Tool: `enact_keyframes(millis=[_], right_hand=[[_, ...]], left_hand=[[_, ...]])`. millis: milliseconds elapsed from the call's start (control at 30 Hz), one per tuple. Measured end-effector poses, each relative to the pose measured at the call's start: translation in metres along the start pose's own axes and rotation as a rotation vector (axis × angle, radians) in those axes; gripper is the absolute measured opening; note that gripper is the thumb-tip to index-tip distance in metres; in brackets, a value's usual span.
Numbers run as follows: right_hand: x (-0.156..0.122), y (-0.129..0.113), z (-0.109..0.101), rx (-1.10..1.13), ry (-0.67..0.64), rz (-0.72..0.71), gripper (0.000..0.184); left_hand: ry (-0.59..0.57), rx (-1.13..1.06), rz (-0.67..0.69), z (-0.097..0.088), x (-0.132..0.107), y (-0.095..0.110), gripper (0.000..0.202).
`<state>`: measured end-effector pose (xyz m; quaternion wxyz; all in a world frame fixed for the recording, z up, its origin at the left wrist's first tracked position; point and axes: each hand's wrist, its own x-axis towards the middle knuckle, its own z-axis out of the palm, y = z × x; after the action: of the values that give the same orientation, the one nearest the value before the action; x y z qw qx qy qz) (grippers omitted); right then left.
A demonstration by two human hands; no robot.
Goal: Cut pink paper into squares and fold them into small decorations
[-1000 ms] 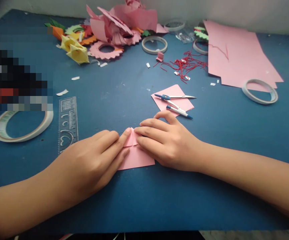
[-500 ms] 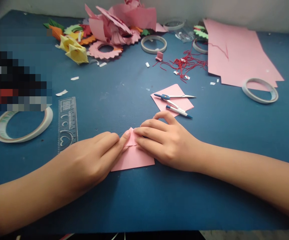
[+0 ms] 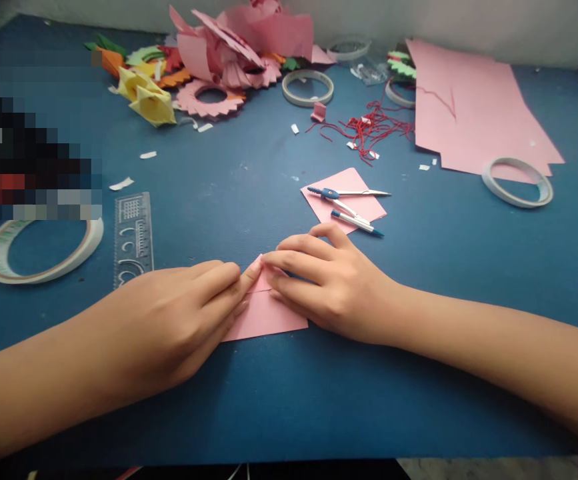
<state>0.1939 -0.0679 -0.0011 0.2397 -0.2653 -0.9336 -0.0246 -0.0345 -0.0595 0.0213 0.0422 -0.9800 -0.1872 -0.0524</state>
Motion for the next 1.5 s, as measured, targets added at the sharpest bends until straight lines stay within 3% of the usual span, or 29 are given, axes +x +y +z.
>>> enact_keyframes(millis=[267, 800, 1067, 1233, 1500], right_hand=[[0.001, 0.001, 0.001, 0.022, 0.000, 0.003, 0.007], [0.001, 0.001, -0.002, -0.003, -0.015, -0.019, 0.007], [0.000, 0.000, -0.002, -0.044, -0.025, -0.112, 0.016], [0.001, -0.001, -0.001, -0.097, -0.005, -0.112, 0.012], [0.001, -0.002, -0.002, -0.090, -0.025, -0.088, 0.012]], left_hand=[[0.019, 0.040, 0.026, 0.001, 0.001, -0.003, 0.034], [-0.161, -0.147, 0.033, -0.010, -0.001, -0.023, 0.040], [-0.209, -0.238, -0.038, -0.013, 0.002, -0.027, 0.041], [-0.204, -0.199, -0.067, -0.008, 0.006, -0.034, 0.050], [-0.196, -0.139, -0.138, -0.003, 0.007, -0.031, 0.045]])
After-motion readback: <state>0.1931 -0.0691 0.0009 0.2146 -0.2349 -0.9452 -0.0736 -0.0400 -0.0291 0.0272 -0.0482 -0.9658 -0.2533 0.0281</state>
